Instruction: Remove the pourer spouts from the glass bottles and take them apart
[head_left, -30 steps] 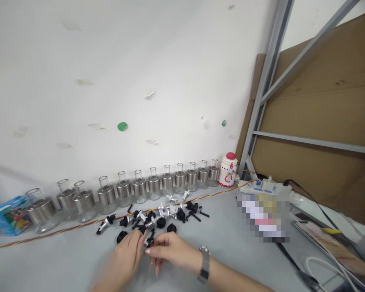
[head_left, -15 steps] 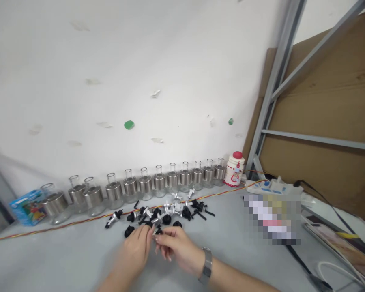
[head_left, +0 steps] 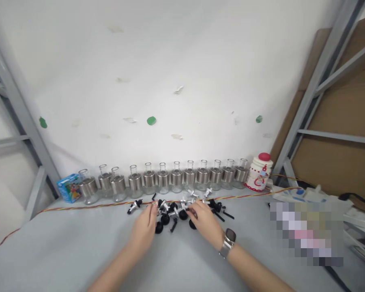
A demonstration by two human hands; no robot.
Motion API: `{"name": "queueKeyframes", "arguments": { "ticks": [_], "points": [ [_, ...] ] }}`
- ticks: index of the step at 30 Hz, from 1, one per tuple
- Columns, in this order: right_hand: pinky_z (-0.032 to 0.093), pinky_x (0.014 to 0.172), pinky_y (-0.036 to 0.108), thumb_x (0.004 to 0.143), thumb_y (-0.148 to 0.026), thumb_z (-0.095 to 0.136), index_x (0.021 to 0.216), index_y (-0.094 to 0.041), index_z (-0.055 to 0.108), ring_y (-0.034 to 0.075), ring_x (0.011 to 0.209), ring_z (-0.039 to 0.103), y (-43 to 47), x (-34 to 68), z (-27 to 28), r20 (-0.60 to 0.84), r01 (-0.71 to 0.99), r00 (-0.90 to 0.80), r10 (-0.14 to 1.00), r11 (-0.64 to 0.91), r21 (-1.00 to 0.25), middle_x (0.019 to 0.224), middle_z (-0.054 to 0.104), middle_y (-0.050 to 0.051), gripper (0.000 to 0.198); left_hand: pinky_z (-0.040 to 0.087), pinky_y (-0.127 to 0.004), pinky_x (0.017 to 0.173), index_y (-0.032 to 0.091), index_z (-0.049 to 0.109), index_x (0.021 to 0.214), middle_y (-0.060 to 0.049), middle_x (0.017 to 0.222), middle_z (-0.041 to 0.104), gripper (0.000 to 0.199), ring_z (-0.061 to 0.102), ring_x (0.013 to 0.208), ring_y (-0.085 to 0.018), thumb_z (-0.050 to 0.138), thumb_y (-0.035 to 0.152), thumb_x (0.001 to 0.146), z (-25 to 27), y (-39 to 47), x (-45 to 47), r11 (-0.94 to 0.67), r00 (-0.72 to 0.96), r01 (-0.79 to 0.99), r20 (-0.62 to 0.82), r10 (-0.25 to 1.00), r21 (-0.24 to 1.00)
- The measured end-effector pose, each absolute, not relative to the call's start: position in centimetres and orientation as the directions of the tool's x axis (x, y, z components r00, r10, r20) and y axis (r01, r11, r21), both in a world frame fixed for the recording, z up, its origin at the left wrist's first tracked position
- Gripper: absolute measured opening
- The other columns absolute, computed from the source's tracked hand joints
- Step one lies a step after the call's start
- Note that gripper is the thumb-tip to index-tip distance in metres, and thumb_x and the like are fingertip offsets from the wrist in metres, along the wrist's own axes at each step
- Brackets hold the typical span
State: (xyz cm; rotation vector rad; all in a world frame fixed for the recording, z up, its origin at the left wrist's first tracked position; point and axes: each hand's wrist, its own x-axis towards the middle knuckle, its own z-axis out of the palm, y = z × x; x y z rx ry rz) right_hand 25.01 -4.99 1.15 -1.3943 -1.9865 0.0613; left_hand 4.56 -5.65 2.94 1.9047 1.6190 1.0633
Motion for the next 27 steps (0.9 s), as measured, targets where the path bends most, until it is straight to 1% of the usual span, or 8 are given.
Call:
{"name": "queueKeyframes", "arguments": {
  "ticks": [3,6,10,14,16,21,24,27],
  "points": [
    [0.039,0.078,0.035,0.081,-0.013,0.046,0.099,-0.015,0.058,0.019,0.08,0.052,-4.4,24.7,0.7,0.521,0.849,-0.218,0.825,0.423,-0.315,0.083,0.057,0.006,0.022,0.04,-0.03,0.073,0.019,0.052,0.099,-0.006,0.093,0.061,0.037,0.056,0.085,-0.02,0.029,0.045,0.084,2.7,-6.4,5.5,-0.28,0.119,0.571,0.26,0.958,0.772],
    [0.039,0.079,0.036,0.083,-0.015,0.042,0.111,-0.014,0.052,0.019,0.082,0.051,-4.7,24.4,0.8,0.528,0.853,-0.216,0.821,0.422,-0.308,0.086,0.057,0.007,0.03,0.038,-0.032,0.081,0.02,0.042,0.115,-0.009,0.117,0.051,0.042,0.05,0.101,-0.022,0.039,0.043,0.081,2.4,-6.4,5.4,-0.329,0.149,0.553,0.298,0.943,0.766],
    [0.04,0.077,0.035,0.084,-0.017,0.039,0.109,-0.017,0.054,0.018,0.079,0.051,-6.1,24.3,1.5,0.51,0.793,-0.198,0.837,0.442,-0.418,0.085,0.056,0.006,0.028,0.042,-0.03,0.071,0.019,0.043,0.114,-0.008,0.104,0.058,0.042,0.057,0.084,-0.02,0.044,0.041,0.078,2.3,-6.3,5.2,-0.325,0.142,0.526,0.296,0.945,0.786],
    [0.041,0.077,0.032,0.083,-0.02,0.044,0.107,-0.021,0.054,0.017,0.079,0.051,-8.0,23.3,2.2,0.429,0.615,-0.295,0.854,0.513,-0.599,0.085,0.055,0.004,0.026,0.042,-0.027,0.065,0.019,0.054,0.097,-0.002,0.08,0.062,0.032,0.056,0.07,-0.017,0.044,0.042,0.078,2.7,-6.7,5.6,-0.278,0.079,0.392,0.269,0.96,0.877],
    [0.042,0.077,0.03,0.08,-0.021,0.048,0.109,-0.023,0.053,0.016,0.08,0.052,-8.8,22.4,2.3,0.373,0.495,-0.336,0.865,0.5,-0.711,0.088,0.054,0.003,0.029,0.042,-0.026,0.066,0.018,0.057,0.094,-0.002,0.078,0.062,0.033,0.056,0.072,-0.017,0.043,0.043,0.079,2.8,-6.9,6.0,-0.284,0.046,0.271,0.282,0.958,0.92],
    [0.046,0.072,0.029,0.075,-0.026,0.056,0.105,-0.019,0.051,0.016,0.078,0.055,-9.2,20.1,2.1,0.229,0.118,-0.349,0.909,0.284,-0.951,0.09,0.057,0.004,0.031,0.034,-0.032,0.091,0.02,0.06,0.1,-0.005,0.104,0.058,0.032,0.049,0.102,-0.019,0.039,0.039,0.083,2.5,-7.3,7.3,-0.34,0.078,0.137,0.332,0.94,0.93],
    [0.046,0.073,0.031,0.074,-0.025,0.055,0.099,-0.017,0.051,0.017,0.08,0.057,-8.7,19.5,1.8,0.2,-0.115,-0.383,0.902,0.169,-0.979,0.089,0.059,0.004,0.026,0.027,-0.036,0.098,0.025,0.06,0.103,-0.004,0.115,0.053,0.031,0.043,0.111,-0.02,0.039,0.037,0.084,2.1,-7.7,8.0,-0.371,0.188,0.196,0.337,0.923,0.907],
    [0.045,0.077,0.031,0.069,-0.017,0.057,0.095,-0.018,0.05,0.017,0.083,0.057,-8.4,19.7,1.6,0.222,-0.148,-0.346,0.912,0.18,-0.972,0.09,0.06,0.003,0.027,0.023,-0.039,0.101,0.03,0.056,0.108,-0.002,0.124,0.046,0.03,0.036,0.117,-0.02,0.04,0.036,0.084,1.8,-7.8,8.1,-0.43,0.278,0.328,0.349,0.895,0.841]
  ]
}}
